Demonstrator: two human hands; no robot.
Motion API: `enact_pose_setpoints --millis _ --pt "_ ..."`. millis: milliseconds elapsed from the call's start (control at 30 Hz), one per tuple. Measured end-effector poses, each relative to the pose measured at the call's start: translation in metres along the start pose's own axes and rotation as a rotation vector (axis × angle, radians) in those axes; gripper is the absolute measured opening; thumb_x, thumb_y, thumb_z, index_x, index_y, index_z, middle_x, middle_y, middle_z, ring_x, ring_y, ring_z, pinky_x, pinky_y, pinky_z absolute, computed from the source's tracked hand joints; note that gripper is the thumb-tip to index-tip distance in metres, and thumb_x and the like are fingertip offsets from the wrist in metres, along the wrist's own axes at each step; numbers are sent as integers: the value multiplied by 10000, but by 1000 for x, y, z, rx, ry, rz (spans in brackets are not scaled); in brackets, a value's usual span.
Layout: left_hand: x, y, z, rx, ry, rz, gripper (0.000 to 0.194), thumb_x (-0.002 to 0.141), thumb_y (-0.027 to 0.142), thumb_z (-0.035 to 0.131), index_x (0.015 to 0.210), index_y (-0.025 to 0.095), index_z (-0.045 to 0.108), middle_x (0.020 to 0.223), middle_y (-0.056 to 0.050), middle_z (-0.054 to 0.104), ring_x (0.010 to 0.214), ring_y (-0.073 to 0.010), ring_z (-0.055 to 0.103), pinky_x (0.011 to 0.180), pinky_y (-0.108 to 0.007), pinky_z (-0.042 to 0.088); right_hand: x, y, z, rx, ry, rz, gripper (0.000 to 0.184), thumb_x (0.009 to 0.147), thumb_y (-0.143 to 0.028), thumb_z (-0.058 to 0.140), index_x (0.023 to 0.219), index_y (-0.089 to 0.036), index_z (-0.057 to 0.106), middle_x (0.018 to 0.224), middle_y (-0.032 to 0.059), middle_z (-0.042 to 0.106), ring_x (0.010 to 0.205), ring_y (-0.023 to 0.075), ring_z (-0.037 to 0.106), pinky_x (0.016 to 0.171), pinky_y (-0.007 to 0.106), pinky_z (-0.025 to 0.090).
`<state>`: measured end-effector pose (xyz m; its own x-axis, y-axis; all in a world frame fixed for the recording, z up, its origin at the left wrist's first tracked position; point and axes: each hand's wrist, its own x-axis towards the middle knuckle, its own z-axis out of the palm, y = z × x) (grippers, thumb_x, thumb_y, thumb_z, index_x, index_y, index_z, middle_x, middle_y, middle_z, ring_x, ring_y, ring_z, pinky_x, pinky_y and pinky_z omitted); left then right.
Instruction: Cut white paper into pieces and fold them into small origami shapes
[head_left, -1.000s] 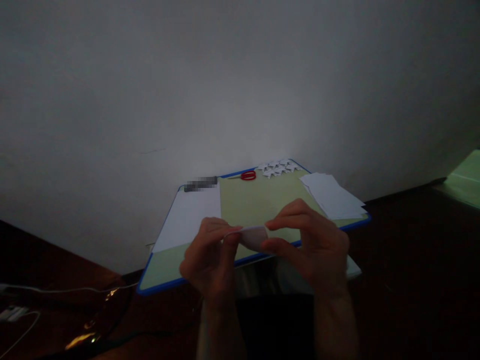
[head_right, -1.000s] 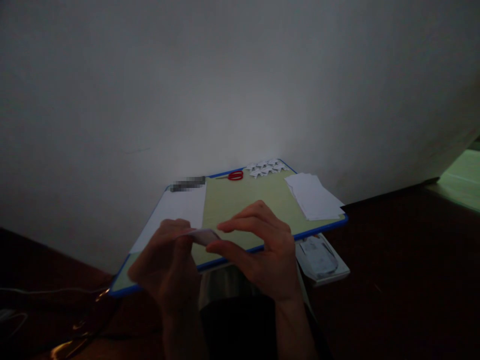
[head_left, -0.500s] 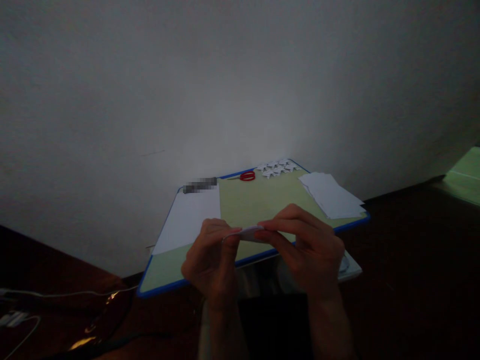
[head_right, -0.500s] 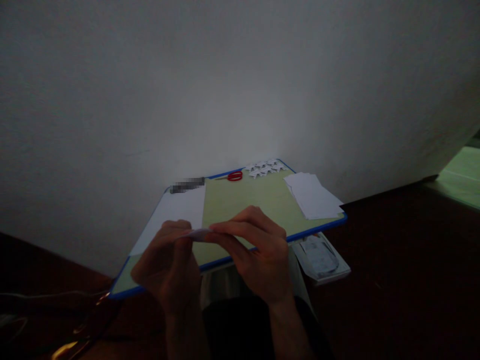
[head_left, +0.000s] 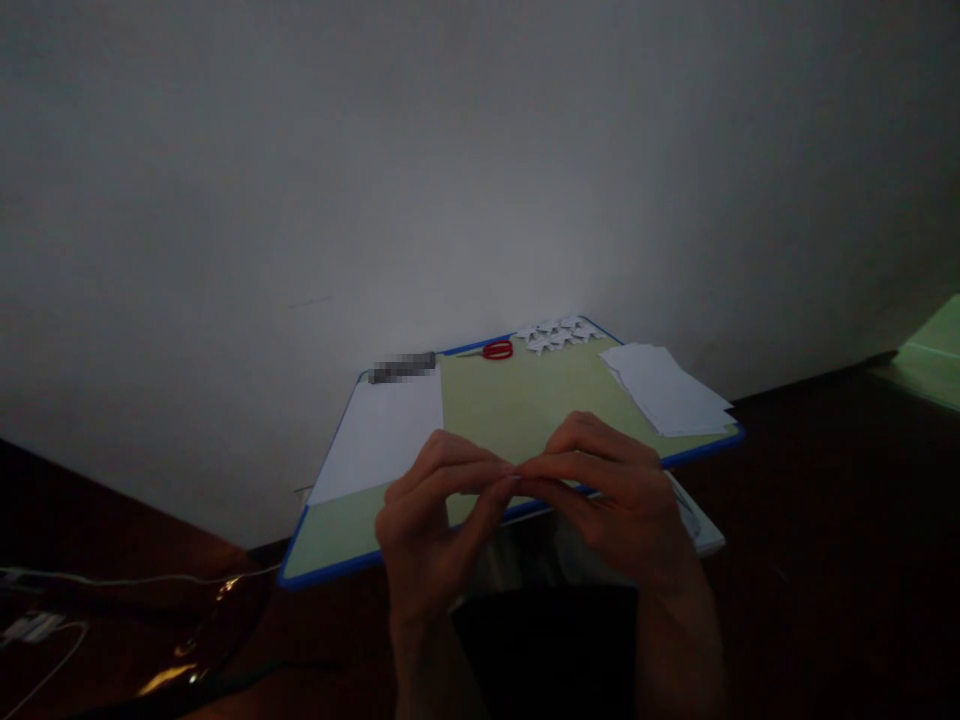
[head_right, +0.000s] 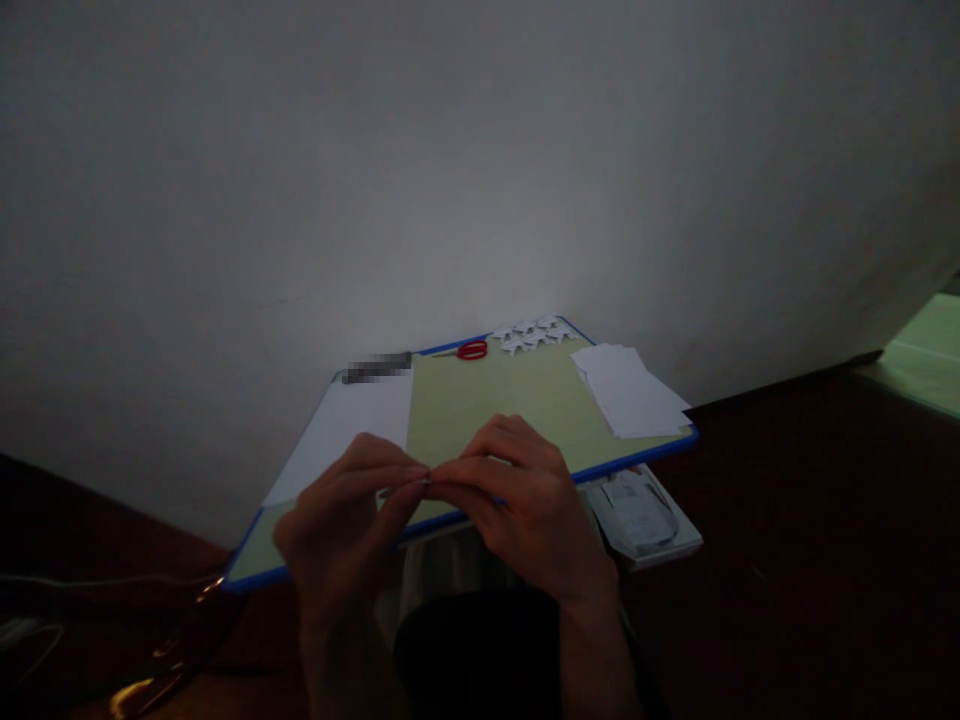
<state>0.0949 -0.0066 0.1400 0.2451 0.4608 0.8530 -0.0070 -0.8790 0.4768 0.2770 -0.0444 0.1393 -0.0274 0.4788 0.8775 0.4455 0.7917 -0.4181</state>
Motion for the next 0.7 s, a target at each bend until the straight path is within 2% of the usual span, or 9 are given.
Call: enact_pose_setpoints --millis 133,333,433,533,700 --pt "1 -1 2 57 13 38 247 838 -12 771 966 197 749 864 -9 737 789 -154 646 691 -312 512 1 -1 0 -4 -47 17 56 937 -178 775 963 -228 770 786 -1 681 761 167 619 675 331 503" --pt "3 -1 8 12 165 29 172 877 37 723 929 200 741 771 2 675 723 -144 611 620 -279 485 4 1 -5 4 -92 -8 31 956 -198 753 943 -226 758 813 3 723 774 171 640 706 344 514" --pt "4 -2 10 5 207 26 180 868 32 730 925 200 756 764 -4 675 729 -144 610 634 -279 486 4 3 -10 -8 -89 -24 35 960 -204 745 956 -235 762 818 5 726 775 173 642 719 353 514" --pt "3 -5 11 8 302 20 188 871 32 736 917 211 772 751 -5 672 746 -145 615 653 -281 486 3 5 -13 -1 -97 -29 61 957 -179 736 951 -234 763 830 9 733 775 170 644 725 356 512" --pt "-1 -10 4 0 421 -7 125 879 124 768 911 241 795 764 5 694 776 -159 646 703 -308 512 1 10 -17 23 -106 -40 74 941 -148 729 927 -220 741 823 12 725 773 171 639 723 360 517"
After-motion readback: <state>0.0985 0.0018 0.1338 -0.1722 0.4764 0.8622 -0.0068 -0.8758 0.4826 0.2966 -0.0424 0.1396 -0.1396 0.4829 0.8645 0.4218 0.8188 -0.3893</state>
